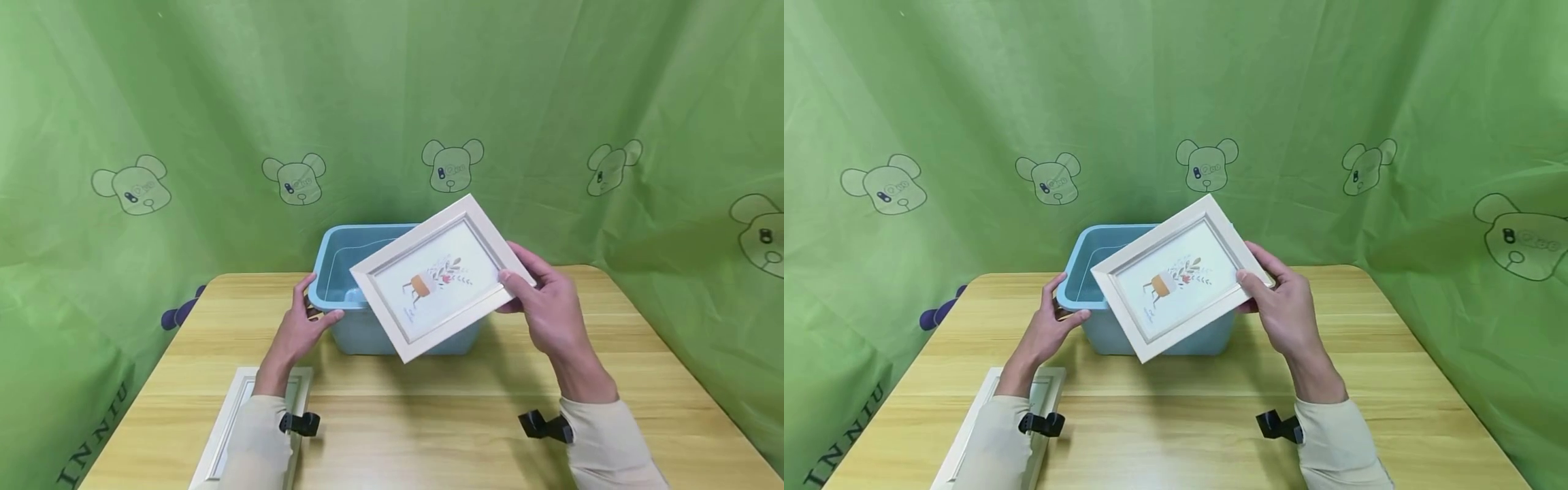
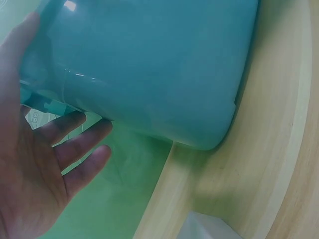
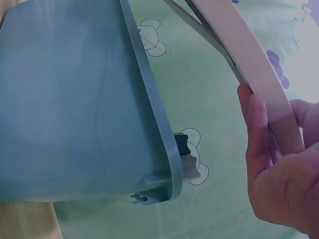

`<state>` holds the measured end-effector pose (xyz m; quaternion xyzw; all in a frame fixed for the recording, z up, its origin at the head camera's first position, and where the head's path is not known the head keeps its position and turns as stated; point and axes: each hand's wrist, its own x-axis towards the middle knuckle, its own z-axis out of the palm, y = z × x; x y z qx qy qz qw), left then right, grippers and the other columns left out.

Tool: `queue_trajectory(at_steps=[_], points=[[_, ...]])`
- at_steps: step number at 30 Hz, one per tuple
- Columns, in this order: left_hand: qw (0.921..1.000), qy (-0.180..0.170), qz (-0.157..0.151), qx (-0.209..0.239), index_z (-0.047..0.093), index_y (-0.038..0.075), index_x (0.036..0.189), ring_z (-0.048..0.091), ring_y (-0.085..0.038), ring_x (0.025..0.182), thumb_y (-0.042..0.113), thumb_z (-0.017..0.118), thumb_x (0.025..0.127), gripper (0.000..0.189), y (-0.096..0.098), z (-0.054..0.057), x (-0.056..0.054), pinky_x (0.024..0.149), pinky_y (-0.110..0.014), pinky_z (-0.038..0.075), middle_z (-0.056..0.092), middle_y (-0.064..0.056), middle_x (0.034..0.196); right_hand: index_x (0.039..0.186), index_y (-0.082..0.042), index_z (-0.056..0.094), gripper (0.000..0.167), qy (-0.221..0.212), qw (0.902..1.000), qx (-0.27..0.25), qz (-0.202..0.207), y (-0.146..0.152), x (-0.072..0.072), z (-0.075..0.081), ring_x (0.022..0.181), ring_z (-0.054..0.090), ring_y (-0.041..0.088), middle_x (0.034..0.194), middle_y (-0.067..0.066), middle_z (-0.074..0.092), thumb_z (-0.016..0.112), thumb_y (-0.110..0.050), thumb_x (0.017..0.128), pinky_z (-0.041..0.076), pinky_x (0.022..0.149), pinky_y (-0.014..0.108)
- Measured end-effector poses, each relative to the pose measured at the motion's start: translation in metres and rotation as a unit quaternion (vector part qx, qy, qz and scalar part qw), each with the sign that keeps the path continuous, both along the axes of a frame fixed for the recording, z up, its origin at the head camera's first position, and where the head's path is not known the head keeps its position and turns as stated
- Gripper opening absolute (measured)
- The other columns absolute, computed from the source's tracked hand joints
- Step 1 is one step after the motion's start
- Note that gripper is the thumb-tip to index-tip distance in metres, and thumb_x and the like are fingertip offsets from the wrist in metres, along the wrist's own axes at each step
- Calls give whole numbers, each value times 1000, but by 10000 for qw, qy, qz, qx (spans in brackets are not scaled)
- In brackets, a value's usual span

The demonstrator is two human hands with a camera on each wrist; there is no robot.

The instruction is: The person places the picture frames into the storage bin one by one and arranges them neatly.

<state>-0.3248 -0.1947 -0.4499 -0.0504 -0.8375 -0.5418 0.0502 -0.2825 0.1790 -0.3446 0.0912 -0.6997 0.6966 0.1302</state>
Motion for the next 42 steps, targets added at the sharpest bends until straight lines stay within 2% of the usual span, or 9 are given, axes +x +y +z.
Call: queue_trajectory(at_steps=[8,12,19,27,32,35,38,42], points=[[10000,-83,-7,2,14,34,152,53,-34,128,44,74,83,92,-1,-1,1,101,-45,50,48,-21,145,138,-9,54,53,86,9952,-632,-747,-14,-5,13,64,71,14,112,6,60,69,-3,87,59,55,28],[10000,-69,-22,17,13,34,152,54,-34,128,44,74,83,92,-2,-1,1,102,-45,50,48,-21,144,134,-10,59,51,459,9883,-791,-1220,-23,-10,15,60,71,12,108,6,60,70,1,85,58,53,27],[10000,-16,-25,8,14,34,151,54,-34,128,42,74,84,91,-3,-1,1,101,-45,50,50,-21,142,129,-11,62,47,1185,9740,-398,-1890,-33,-17,11,59,70,5,108,5,64,70,0,84,57,51,24],[10000,-4,-24,-14,14,34,152,54,-34,128,43,74,83,91,-4,0,1,103,-46,49,49,-20,144,131,-14,61,48,1265,9695,-133,-2093,-36,-21,10,64,70,4,111,2,61,70,-1,85,58,53,24],[10000,34,-37,4,15,33,151,54,-34,127,42,74,83,91,-5,-1,0,103,-46,49,50,-21,142,130,-18,62,49,1394,9650,214,-2210,-40,-26,9,68,68,3,100,-2,57,71,-2,85,58,54,23],[10000,40,-38,-2,15,33,151,55,-34,127,42,74,83,91,-5,-1,0,103,-47,48,51,-21,142,129,-18,63,48,1499,9556,686,-2441,-44,-30,7,65,64,-1,95,-1,57,72,-3,84,57,52,20],[10000,37,-54,-15,14,33,152,54,-34,127,43,74,83,92,-4,0,0,104,-47,48,51,-21,142,127,-16,65,47,1594,9410,1205,-2731,-46,-34,4,66,58,-4,93,8,62,73,-4,82,53,50,13],[10000,23,-68,-21,14,33,152,54,-34,128,44,75,82,93,-3,1,0,104,-47,48,51,-22,142,126,-14,65,46,1669,9280,1572,-2937,-48,-39,0,71,55,-1,93,15,65,73,-5,82,48,49,6]])
